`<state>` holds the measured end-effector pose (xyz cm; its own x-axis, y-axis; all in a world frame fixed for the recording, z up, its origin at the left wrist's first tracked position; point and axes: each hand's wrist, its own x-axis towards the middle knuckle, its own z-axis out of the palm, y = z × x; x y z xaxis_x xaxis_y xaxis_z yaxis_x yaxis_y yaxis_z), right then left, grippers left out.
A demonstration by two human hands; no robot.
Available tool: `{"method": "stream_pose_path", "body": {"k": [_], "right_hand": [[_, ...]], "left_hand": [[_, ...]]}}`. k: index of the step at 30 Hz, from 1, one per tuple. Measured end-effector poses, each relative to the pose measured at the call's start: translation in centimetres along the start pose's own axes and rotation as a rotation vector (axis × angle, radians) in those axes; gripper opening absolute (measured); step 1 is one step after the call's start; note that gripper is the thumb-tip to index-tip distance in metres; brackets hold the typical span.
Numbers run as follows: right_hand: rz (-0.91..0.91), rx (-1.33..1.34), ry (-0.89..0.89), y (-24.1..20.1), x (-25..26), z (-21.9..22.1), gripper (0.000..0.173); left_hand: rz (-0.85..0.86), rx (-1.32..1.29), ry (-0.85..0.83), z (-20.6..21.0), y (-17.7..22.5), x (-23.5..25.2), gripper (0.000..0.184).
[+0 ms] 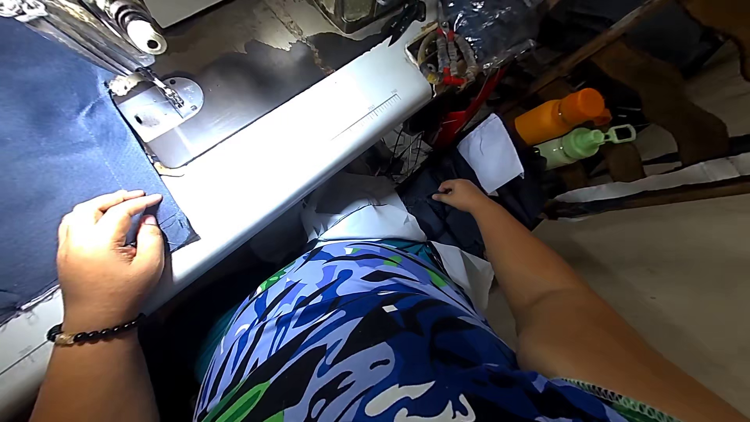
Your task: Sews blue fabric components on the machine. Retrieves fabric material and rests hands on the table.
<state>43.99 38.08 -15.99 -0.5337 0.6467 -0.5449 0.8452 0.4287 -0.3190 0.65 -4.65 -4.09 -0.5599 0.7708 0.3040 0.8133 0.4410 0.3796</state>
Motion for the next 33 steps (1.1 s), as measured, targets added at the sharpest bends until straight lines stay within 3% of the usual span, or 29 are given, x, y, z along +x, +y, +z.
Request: {"method": "stream_pose_path", "body": {"k": [2, 5, 7, 12, 16, 20, 26, 33], "right_hand": [[0.032, 0.117, 0.042, 0.4, 0.1, 0.0, 0.048], [0.202, 0.173, 0.190, 0.4, 0.4, -0.3, 0.036], [0.297, 0.095, 0.168, 0.1, 0.7, -0.7, 0.035], [0.324, -0.122, 0.070, -0.6, 1.9, -0.4, 0.048], [0.364, -0.159, 0.057, -0.6, 2.7, 0.0, 0.039], [0.341, -0.085, 0.083, -0.4, 1.9, -0.3, 0.038], [0.166, 0.159, 0.099, 1.1, 1.2, 0.4, 0.039], [0.123, 0.048, 0.079, 1.2, 1.1, 0.3, 0.032]], "left_hand": [[0.004, 0.002, -0.003, 0.1, -0.2, 0.0, 0.044], [0.002, 0.015, -0.013, 0.0, -0.3, 0.0, 0.045], [0.001, 0.023, -0.013, 0.0, -0.3, 0.0, 0.044], [-0.009, 0.040, -0.016, 0.1, -0.2, -0.1, 0.046], [-0.013, 0.035, -0.007, 0.1, -0.2, 0.0, 0.044], [-0.014, 0.039, -0.010, 0.2, -0.4, -0.1, 0.045], [-0.020, 0.046, -0.009, 0.2, -0.4, -0.1, 0.045], [-0.008, 0.056, -0.016, 0.0, 0.4, 0.1, 0.045]]}}
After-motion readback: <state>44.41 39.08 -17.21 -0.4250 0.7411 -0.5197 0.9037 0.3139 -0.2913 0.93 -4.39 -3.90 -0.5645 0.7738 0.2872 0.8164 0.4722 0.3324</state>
